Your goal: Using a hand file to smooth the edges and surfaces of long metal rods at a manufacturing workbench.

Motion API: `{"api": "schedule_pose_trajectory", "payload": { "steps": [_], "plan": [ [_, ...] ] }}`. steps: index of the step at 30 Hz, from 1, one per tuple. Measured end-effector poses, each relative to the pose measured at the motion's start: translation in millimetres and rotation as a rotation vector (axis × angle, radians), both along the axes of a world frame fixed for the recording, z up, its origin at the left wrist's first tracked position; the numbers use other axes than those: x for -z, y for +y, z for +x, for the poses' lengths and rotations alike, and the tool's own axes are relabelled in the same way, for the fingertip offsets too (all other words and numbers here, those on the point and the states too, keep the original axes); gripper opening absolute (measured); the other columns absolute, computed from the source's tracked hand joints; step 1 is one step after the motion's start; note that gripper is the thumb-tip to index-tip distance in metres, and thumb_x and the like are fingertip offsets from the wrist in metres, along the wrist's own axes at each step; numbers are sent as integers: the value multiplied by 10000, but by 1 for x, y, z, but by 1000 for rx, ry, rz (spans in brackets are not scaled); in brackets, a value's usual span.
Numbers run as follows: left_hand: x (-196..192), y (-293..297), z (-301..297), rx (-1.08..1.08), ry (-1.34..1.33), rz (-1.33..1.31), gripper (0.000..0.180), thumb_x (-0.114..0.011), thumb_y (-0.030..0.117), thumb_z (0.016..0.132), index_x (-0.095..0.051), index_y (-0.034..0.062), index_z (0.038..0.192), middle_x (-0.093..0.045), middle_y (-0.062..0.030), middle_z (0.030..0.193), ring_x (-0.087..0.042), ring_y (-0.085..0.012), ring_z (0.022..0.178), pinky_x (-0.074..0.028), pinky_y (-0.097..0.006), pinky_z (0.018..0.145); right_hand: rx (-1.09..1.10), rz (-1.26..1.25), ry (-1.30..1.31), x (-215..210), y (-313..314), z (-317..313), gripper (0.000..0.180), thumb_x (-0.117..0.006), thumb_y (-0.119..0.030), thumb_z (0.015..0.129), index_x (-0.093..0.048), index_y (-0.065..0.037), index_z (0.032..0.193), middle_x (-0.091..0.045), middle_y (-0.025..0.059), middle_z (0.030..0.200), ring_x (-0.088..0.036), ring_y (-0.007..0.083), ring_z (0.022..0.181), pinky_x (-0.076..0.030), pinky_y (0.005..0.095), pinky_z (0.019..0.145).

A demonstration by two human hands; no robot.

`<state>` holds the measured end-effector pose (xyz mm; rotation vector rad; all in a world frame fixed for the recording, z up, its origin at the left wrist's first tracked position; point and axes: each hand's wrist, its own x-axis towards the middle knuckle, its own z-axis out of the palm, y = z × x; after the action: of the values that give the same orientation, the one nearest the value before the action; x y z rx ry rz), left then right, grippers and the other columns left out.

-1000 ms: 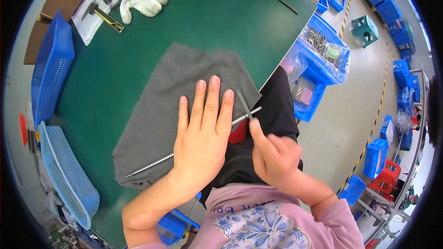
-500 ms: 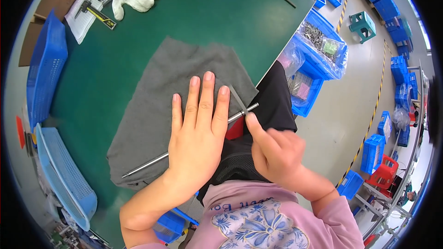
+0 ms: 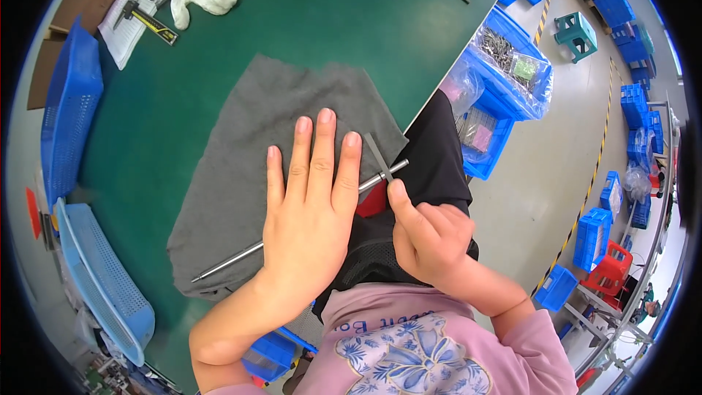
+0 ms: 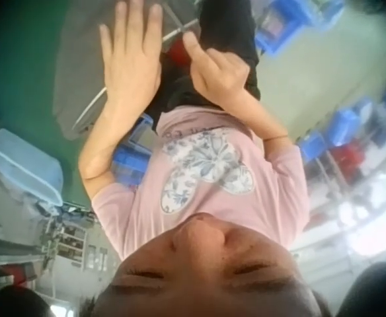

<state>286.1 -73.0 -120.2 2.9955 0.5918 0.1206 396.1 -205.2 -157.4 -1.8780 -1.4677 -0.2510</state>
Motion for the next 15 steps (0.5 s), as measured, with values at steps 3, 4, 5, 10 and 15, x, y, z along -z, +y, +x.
{"api": "schedule_pose_trajectory", "payload": {
  "steps": [3,4,5,10,15],
  "plan": [
    [0,-1,0,9,15,2,611,-551,55,809,-362,5,1388,-281,-245,1483,-328,-419,1349,-325,-610,1017,-4,8,27,19,-20,-10,492,-605,39,616,-669,13,1104,-353,-2,540,-377,130,401,-307,272,394],
    [1,-2,0,13,15,5,611,-552,55,808,-363,3,1387,-281,-244,1483,-330,-420,1348,-329,-609,1015,-5,8,44,23,-24,-10,488,-606,38,624,-666,13,1108,-366,-2,548,-388,131,413,-313,272,401],
    [0,-4,-1,17,23,-1,611,-552,55,808,-363,3,1387,-281,-244,1483,-330,-420,1348,-329,-609,1015,4,15,20,17,-14,-7,481,-612,40,627,-665,18,1105,-363,0,549,-389,132,414,-315,272,402],
    [3,0,-2,19,-17,16,611,-557,52,804,-368,9,1383,-288,-238,1482,-340,-423,1341,-341,-608,1007,-11,94,31,35,-16,-11,459,-627,48,641,-654,41,1099,-358,-2,555,-386,130,419,-306,269,398],
    [-1,-1,-1,18,18,27,608,-559,55,804,-371,10,1380,-295,-241,1478,-337,-421,1343,-344,-608,1006,-87,159,19,25,9,6,416,-648,81,664,-633,75,1080,-443,30,538,-383,168,381,-314,286,397]
  ]
}}
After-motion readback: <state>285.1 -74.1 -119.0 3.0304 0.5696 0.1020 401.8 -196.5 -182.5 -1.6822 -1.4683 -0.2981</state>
